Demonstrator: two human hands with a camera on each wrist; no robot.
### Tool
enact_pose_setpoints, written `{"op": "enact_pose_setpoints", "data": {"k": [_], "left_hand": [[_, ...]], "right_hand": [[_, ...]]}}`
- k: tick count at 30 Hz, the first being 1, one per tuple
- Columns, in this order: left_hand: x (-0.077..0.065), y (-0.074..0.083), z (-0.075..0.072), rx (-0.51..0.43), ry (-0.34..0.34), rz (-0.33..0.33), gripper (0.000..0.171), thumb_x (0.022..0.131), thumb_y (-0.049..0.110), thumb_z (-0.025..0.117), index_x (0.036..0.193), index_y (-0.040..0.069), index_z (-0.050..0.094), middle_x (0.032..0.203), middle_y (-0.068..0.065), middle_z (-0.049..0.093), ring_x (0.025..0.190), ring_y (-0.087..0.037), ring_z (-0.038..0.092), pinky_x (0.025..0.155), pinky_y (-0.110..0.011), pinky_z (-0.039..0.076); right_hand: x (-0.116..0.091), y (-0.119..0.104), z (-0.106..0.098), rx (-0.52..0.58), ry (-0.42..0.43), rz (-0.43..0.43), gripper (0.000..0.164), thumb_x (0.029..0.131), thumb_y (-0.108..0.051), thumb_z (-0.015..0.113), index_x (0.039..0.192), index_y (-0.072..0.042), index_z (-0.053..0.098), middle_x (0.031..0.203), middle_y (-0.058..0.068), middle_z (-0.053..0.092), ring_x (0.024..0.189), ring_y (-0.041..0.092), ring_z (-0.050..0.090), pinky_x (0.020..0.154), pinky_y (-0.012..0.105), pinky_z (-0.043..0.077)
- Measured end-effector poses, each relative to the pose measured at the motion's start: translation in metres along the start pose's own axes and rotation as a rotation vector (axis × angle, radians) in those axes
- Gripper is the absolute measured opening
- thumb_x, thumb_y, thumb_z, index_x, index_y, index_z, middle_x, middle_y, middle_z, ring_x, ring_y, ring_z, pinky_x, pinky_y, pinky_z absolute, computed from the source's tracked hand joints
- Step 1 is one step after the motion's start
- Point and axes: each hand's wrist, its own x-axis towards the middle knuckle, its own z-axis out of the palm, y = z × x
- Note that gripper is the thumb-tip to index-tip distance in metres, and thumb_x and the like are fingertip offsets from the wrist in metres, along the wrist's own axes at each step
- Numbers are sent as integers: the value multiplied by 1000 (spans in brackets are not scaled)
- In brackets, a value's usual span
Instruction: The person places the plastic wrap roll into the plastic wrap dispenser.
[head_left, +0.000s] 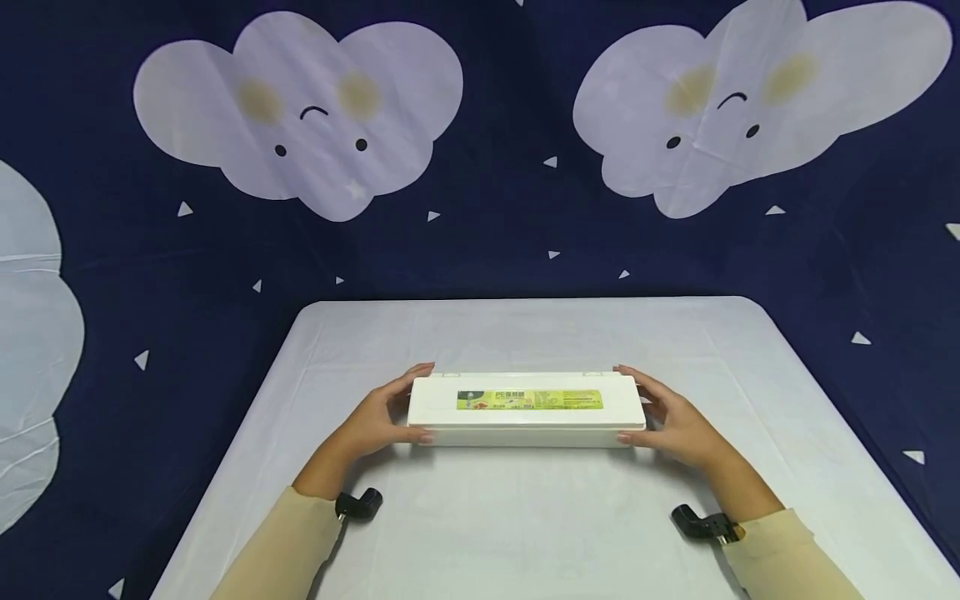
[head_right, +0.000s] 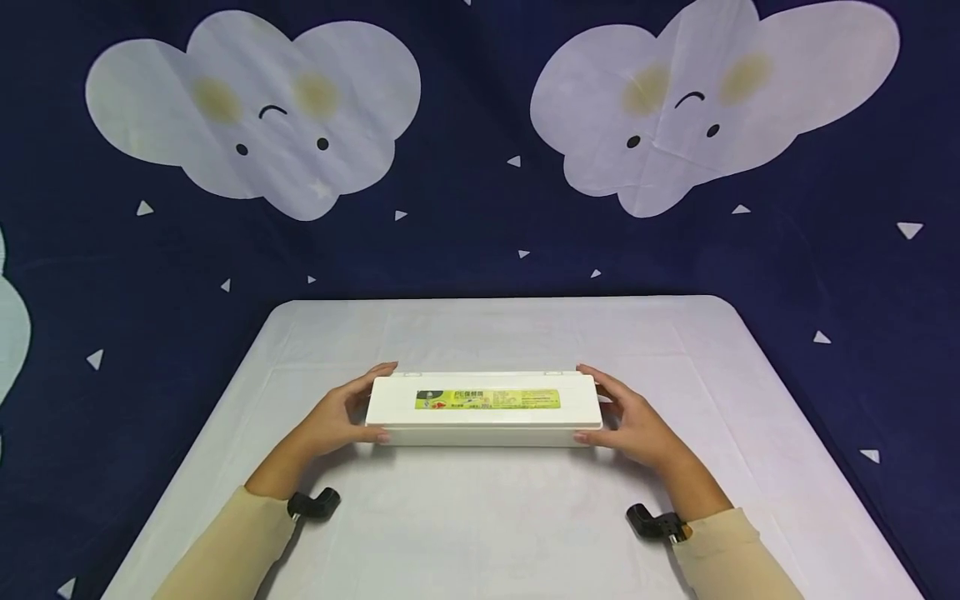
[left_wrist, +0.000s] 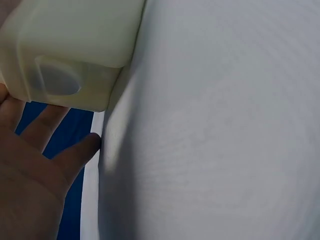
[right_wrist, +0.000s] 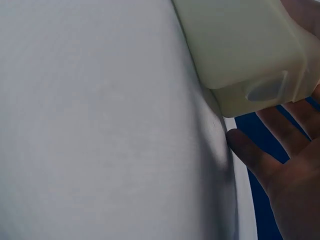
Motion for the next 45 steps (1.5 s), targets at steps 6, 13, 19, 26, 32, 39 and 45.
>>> {"op": "enact_pose_setpoints", "data": {"k": [6,13,19,26,32,39,45], "left_hand": [[3,2,1,-28,-3,-19,103,69,10,101,157,5,49,164,1,42,150,-24,38,117,-47,35],[4,-1,-1,-26,-8,2,100,70,5,100,156,7,51,165,1,40,150,-26,37,113,-50,41],[6,-4,-1,-20,9,-21,96,71,8,100,155,10,53,162,6,44,144,-24,46,112,-47,43],[9,-4,0,-4,23,-60,93,72,14,100,154,9,55,153,1,56,136,-27,55,111,-47,44],[5,-5,1,28,7,-76,96,73,15,100,156,7,53,149,-3,59,132,-26,58,111,-48,43],[4,-6,2,25,10,-81,100,72,17,101,158,13,51,154,-2,55,137,-23,54,113,-47,41],[4,-7,3,19,14,-73,101,71,18,101,159,17,51,155,-7,53,139,-25,52,114,-50,39]], "right_hand": [[-1,-4,-4,-31,-9,27,106,75,-19,99,163,-12,40,160,15,44,132,44,55,100,20,45],[3,-4,-6,-68,-34,39,109,74,-21,99,163,-6,38,160,15,44,130,43,57,99,24,48],[5,-6,-9,-75,-43,46,112,71,-20,101,161,0,38,157,17,48,127,40,60,97,27,52],[5,-4,-8,-101,-35,26,107,72,-19,100,160,-2,41,152,20,53,123,41,63,95,26,52],[2,-1,-3,-120,-30,25,104,74,-23,100,160,-6,44,152,16,54,121,38,64,97,24,49],[1,-3,-1,-145,7,41,105,73,-23,100,159,-3,44,154,16,53,126,41,61,107,41,45],[0,-6,1,-146,15,53,106,72,-22,101,159,-2,44,154,19,52,127,45,59,107,66,39]]}}
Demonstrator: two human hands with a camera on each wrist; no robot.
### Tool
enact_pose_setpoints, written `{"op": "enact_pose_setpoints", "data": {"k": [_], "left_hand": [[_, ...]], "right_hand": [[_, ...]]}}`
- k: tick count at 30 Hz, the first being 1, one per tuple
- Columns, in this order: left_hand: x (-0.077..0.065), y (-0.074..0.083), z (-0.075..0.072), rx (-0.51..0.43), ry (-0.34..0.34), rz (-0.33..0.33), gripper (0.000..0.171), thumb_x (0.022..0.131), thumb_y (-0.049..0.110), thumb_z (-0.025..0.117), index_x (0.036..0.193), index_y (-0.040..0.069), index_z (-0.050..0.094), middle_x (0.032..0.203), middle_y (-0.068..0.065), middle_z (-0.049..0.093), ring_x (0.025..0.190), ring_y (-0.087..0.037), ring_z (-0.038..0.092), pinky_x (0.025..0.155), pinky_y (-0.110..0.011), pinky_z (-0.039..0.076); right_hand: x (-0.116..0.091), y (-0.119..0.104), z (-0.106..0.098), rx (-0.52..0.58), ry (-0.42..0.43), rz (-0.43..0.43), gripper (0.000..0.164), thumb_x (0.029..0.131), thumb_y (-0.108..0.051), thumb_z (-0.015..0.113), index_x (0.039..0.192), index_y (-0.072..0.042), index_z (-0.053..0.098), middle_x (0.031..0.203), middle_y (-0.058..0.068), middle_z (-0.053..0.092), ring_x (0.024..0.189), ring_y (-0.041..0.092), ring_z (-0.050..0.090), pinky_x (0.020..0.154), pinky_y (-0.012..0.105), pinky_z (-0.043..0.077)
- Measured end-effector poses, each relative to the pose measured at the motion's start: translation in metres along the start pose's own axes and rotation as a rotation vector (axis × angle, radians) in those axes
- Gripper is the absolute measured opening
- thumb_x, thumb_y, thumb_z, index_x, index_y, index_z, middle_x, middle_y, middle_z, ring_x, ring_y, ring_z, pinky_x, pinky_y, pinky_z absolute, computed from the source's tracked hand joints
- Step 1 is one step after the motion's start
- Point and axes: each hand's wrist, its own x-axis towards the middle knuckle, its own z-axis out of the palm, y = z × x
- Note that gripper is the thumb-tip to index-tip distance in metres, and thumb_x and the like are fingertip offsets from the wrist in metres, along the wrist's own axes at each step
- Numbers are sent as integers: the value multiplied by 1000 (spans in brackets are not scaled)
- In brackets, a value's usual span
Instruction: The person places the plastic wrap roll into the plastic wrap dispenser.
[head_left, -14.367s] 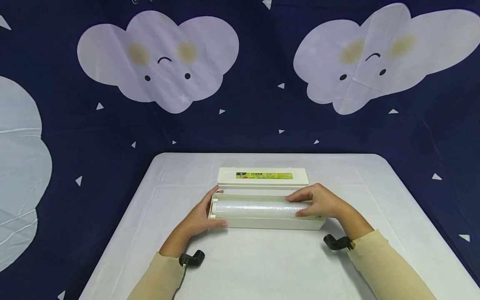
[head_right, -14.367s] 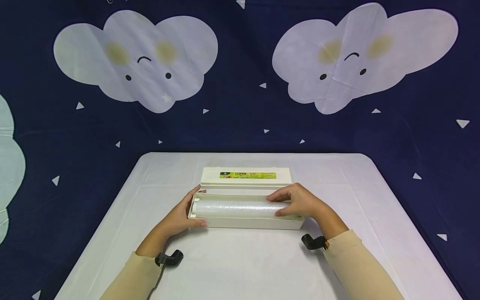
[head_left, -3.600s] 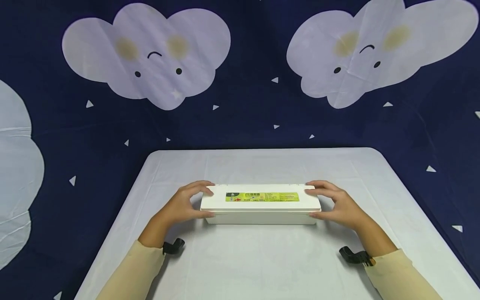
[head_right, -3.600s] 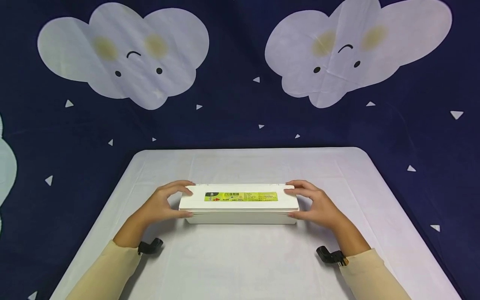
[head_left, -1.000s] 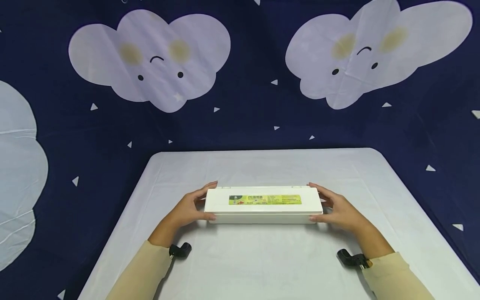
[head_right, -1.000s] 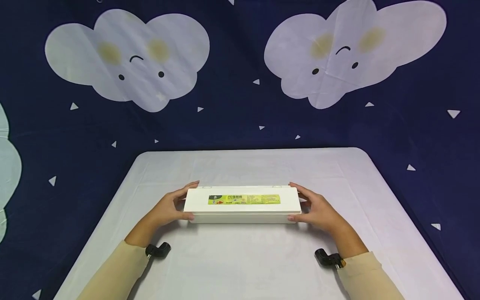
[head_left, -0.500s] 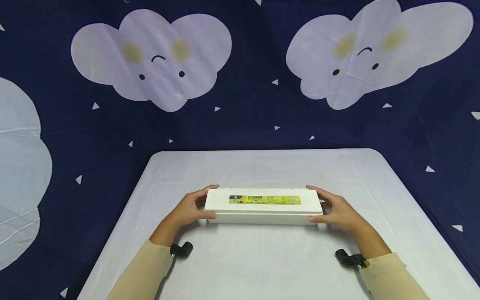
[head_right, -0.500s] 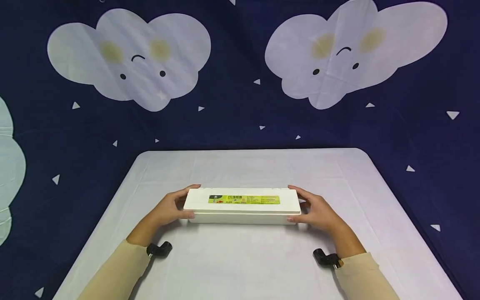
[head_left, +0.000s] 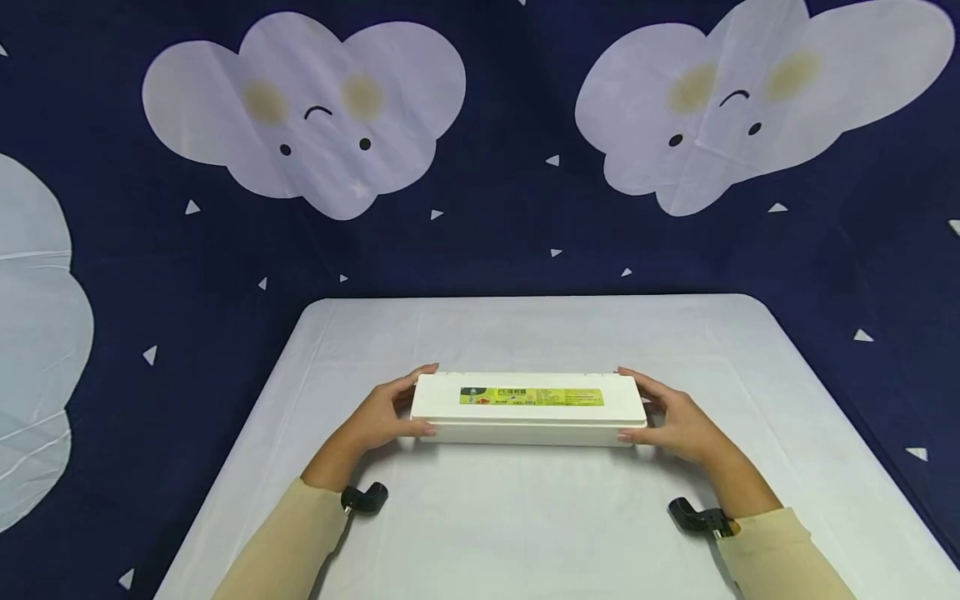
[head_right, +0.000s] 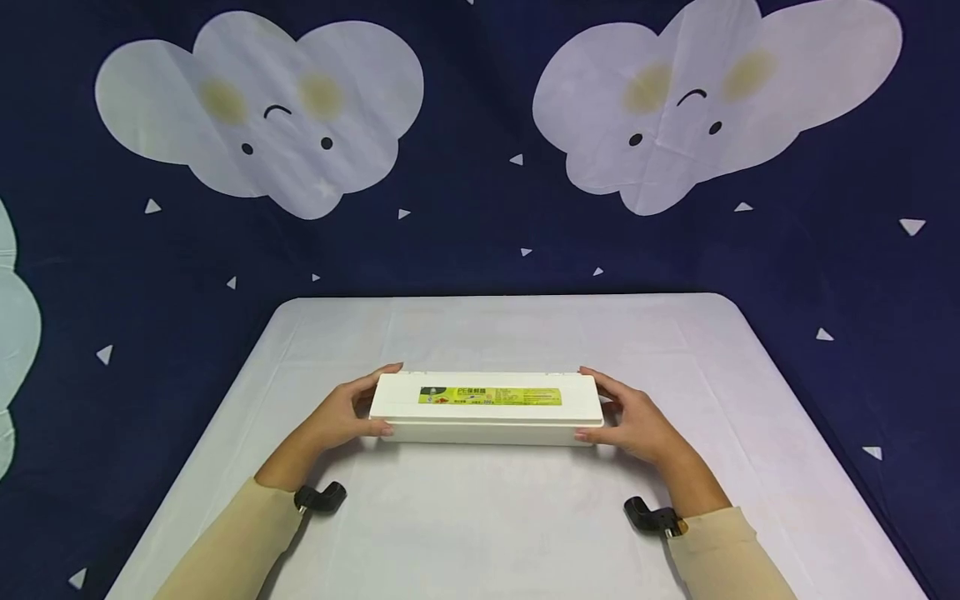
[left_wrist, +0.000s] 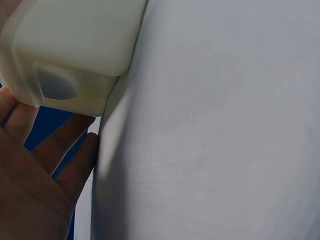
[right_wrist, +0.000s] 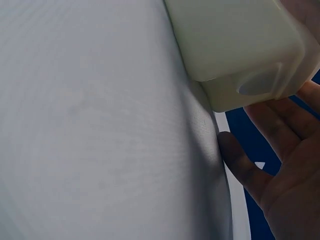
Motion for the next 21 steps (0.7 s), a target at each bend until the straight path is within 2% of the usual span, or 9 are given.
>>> {"op": "enact_pose_setpoints", "data": {"k": [4,7,11,14,21], "left_hand": [[0,1,0,0,4,-13,101,72,20,101,159,15,50,155,-3,54,141,-27,49,116,-53,36],[-1,0,0,5,0,-23,101,73,22,101,159,17,49,156,-2,52,144,-28,46,118,-54,33],[-4,-2,1,15,-15,-15,102,75,23,99,161,14,45,159,0,48,146,-28,43,119,-54,30],[-5,0,1,17,-29,-7,105,77,22,98,163,10,40,162,-1,45,146,-28,43,119,-54,30],[0,14,-10,46,-91,-12,109,83,25,94,169,28,28,166,-7,37,140,-34,50,115,-56,37]], "right_hand": [[2,2,0,14,-9,3,106,73,-21,100,160,-3,43,155,18,51,128,44,59,108,65,37],[3,5,0,23,-24,6,107,73,-22,100,161,-5,41,155,16,51,129,41,58,108,52,41],[3,8,-2,31,-43,0,109,72,-24,101,162,-7,40,154,13,51,129,38,57,105,34,45],[3,7,-5,33,-55,-15,110,71,-24,101,161,-7,40,153,14,52,127,39,59,104,30,44],[5,5,-14,71,-108,-89,110,72,-14,100,162,-4,37,158,20,45,131,39,54,101,22,47]]}}
